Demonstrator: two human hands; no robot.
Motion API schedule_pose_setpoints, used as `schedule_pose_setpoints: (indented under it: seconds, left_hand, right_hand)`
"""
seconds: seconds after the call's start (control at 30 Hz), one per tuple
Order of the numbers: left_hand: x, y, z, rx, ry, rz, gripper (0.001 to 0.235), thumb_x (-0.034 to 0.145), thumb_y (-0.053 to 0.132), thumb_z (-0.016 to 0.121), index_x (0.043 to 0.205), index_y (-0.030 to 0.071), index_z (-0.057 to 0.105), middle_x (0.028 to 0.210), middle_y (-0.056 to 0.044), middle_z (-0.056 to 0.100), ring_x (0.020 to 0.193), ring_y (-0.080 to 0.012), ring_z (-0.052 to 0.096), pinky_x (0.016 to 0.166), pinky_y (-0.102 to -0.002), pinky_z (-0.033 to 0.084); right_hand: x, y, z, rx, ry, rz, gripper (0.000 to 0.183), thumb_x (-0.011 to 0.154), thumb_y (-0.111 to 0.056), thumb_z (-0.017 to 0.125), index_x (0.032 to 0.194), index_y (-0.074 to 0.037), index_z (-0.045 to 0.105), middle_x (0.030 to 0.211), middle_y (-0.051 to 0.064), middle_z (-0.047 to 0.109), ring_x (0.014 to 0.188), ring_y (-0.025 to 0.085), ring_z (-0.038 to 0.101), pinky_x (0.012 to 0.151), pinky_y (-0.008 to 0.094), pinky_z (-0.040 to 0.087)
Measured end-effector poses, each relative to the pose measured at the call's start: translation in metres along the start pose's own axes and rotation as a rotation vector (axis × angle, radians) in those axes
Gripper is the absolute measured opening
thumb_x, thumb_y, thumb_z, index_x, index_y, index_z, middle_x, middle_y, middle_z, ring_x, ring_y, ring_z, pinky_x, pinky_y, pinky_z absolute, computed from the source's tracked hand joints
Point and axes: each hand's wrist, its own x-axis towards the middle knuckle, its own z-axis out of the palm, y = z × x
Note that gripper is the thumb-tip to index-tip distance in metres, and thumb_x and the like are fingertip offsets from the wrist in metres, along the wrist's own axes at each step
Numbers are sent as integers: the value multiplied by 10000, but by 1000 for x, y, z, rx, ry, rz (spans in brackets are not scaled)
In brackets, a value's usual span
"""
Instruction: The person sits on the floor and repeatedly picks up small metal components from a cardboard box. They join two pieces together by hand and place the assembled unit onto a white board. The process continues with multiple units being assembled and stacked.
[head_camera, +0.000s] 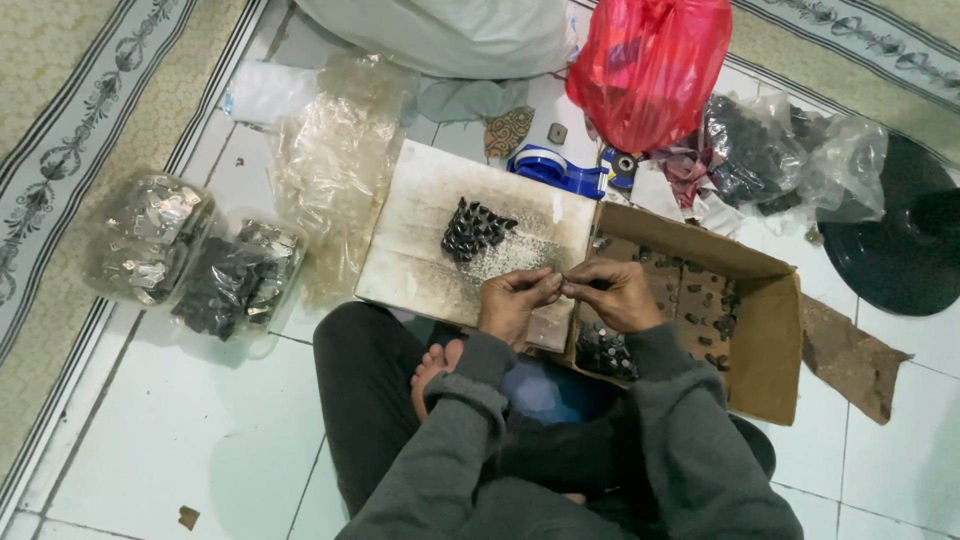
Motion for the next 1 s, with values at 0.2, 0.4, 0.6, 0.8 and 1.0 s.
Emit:
schedule_pose_setpoints:
  seconds: [0.2,0.4,0.6,0.8,1.0]
  left_hand:
    - [-14,8,-13,23,0,15,314,940,93,881,1162,-89,752,1100,-309,729,1105,-437,725,896,-465,707]
    - [-7,-9,-23,128,276,79,342,928,168,907,1116,3,674,978,-126,655,932,-268,734,839,-400,708]
    - [-7,-14,-27,331,563,433,162,868,87,891,998,69,797,884,-154,801,830,-260,797,687,-370,658]
    - [-28,-5,-22,413,496,523,206,1001,-74,548,991,70,695,1200,-249,751,1108,-493,689,872,-529,718]
    - [-20,-10,-32,474,555,589,182,936,-69,550,854,89,590,1222,-222,764,1112,-443,722,820,-535,678]
  right_hand:
    - [5,8,15,9,-19,-14,98,940,-4,824,1038,-2,834,912,222,792,844,322,771,617,418,621]
    - [4,54,42,55,138,-91,148,912,24,858,1052,36,811,979,230,811,977,336,776,808,473,630]
    - [15,79,75,-46,176,-64,130,884,-20,896,1005,-42,856,961,181,822,946,289,793,822,412,615]
    - [37,64,100,-231,179,-71,169,850,-13,889,980,-119,875,915,134,829,892,319,803,764,399,623]
    - [44,77,116,-231,209,14,137,880,-53,868,1008,-99,864,845,133,816,821,290,806,694,374,630]
